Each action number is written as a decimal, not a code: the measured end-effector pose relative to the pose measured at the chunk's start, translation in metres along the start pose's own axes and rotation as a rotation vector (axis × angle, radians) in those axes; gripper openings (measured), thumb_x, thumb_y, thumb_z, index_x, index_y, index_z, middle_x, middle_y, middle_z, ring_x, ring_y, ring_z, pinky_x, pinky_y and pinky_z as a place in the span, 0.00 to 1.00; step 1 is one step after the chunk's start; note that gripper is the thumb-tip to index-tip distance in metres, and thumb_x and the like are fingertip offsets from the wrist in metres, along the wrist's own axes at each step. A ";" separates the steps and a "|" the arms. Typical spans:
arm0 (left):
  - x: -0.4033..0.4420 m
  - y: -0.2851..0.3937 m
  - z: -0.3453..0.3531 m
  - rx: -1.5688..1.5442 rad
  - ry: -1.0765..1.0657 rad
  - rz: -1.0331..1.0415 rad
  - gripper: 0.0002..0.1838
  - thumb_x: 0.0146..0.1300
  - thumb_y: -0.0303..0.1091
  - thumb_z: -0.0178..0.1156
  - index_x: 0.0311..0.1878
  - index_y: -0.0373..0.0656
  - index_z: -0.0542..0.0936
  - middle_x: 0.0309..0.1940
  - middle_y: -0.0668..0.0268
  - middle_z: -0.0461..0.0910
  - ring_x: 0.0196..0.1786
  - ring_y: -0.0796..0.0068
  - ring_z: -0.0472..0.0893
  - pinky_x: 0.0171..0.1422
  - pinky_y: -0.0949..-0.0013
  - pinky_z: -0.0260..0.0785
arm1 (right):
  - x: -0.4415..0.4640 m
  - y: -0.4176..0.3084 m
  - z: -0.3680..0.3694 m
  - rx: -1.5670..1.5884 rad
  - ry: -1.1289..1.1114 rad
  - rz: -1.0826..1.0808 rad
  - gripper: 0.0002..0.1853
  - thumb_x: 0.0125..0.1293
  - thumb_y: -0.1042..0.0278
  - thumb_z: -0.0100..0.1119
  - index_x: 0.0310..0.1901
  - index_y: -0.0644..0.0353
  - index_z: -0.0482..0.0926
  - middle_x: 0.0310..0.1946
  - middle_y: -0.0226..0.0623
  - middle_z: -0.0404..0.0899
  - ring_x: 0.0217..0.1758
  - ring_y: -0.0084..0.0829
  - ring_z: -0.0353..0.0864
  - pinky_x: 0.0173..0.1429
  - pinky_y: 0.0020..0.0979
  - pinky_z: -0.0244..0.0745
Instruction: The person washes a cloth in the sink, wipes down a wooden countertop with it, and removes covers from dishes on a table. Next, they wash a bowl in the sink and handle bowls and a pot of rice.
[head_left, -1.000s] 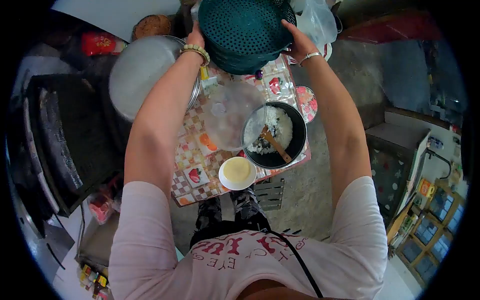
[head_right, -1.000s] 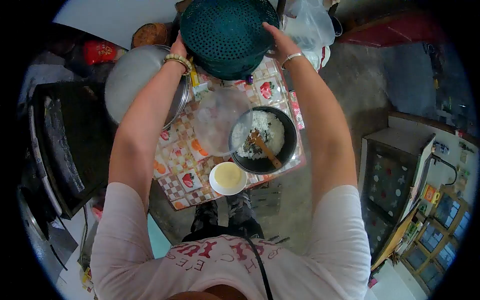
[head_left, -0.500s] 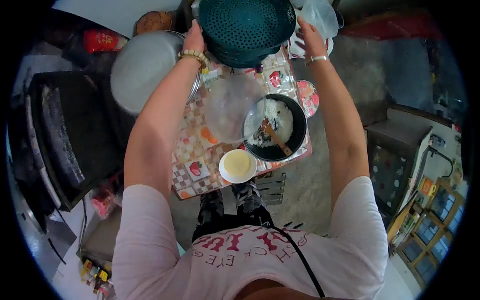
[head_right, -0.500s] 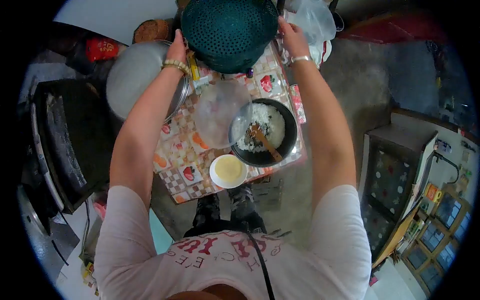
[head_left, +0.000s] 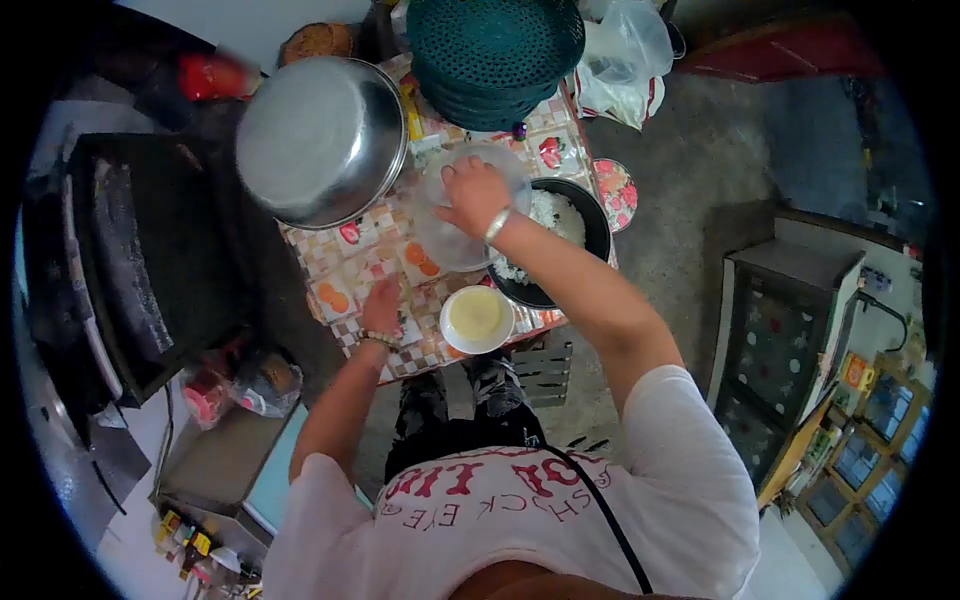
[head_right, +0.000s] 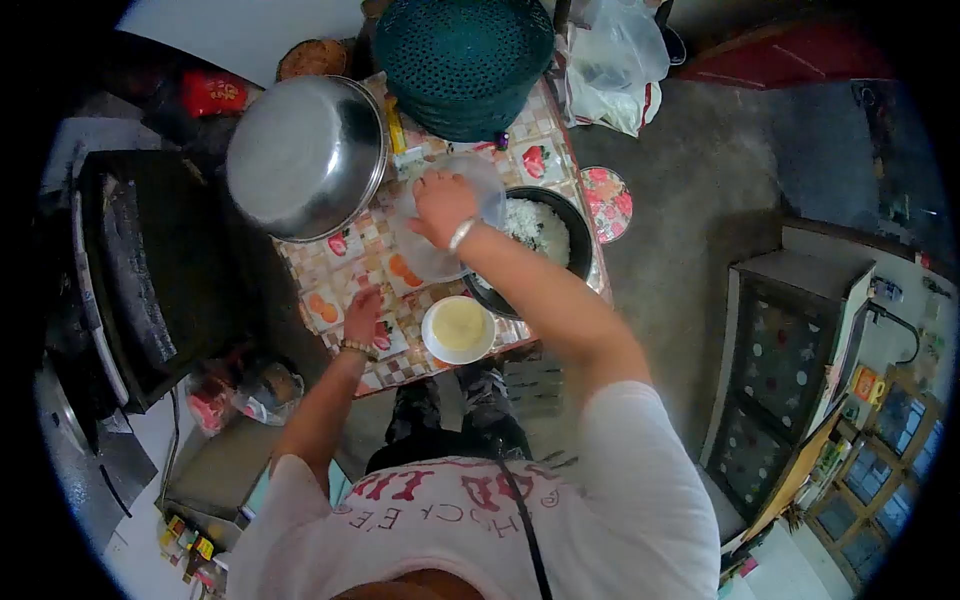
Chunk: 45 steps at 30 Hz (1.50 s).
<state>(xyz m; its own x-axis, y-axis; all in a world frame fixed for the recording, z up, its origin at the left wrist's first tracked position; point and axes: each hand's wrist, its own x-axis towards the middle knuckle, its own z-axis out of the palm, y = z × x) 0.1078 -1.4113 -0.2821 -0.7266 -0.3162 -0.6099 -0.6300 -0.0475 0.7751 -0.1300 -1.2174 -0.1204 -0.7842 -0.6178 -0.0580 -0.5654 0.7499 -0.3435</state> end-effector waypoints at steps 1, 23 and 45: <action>-0.016 0.011 -0.003 0.004 0.003 0.002 0.16 0.63 0.42 0.57 0.48 0.41 0.75 0.41 0.66 0.76 0.41 0.80 0.74 0.39 0.75 0.69 | 0.007 -0.006 0.007 -0.088 -0.051 0.016 0.19 0.49 0.56 0.64 0.39 0.58 0.76 0.41 0.41 0.76 0.45 0.41 0.76 0.46 0.38 0.72; -0.101 -0.049 -0.086 -0.322 0.038 -0.402 0.13 0.63 0.40 0.55 0.44 0.41 0.75 0.34 0.66 0.78 0.34 0.77 0.78 0.30 0.74 0.70 | -0.013 -0.019 -0.246 0.017 0.285 0.082 0.22 0.49 0.55 0.65 0.40 0.63 0.74 0.31 0.47 0.77 0.32 0.45 0.78 0.38 0.41 0.73; -0.209 -0.147 -0.153 -0.305 0.256 -0.783 0.08 0.62 0.37 0.52 0.39 0.44 0.73 0.29 0.66 0.75 0.28 0.72 0.77 0.27 0.69 0.69 | 0.147 0.087 -0.217 -0.273 0.229 0.175 0.26 0.52 0.46 0.59 0.42 0.63 0.77 0.40 0.49 0.79 0.45 0.47 0.78 0.51 0.41 0.72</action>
<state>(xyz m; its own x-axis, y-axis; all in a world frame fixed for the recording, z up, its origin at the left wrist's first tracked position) 0.3940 -1.4838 -0.2434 -0.0089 -0.2878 -0.9576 -0.7943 -0.5797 0.1816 -0.3501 -1.1917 0.0447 -0.8938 -0.4297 0.1282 -0.4414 0.8935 -0.0830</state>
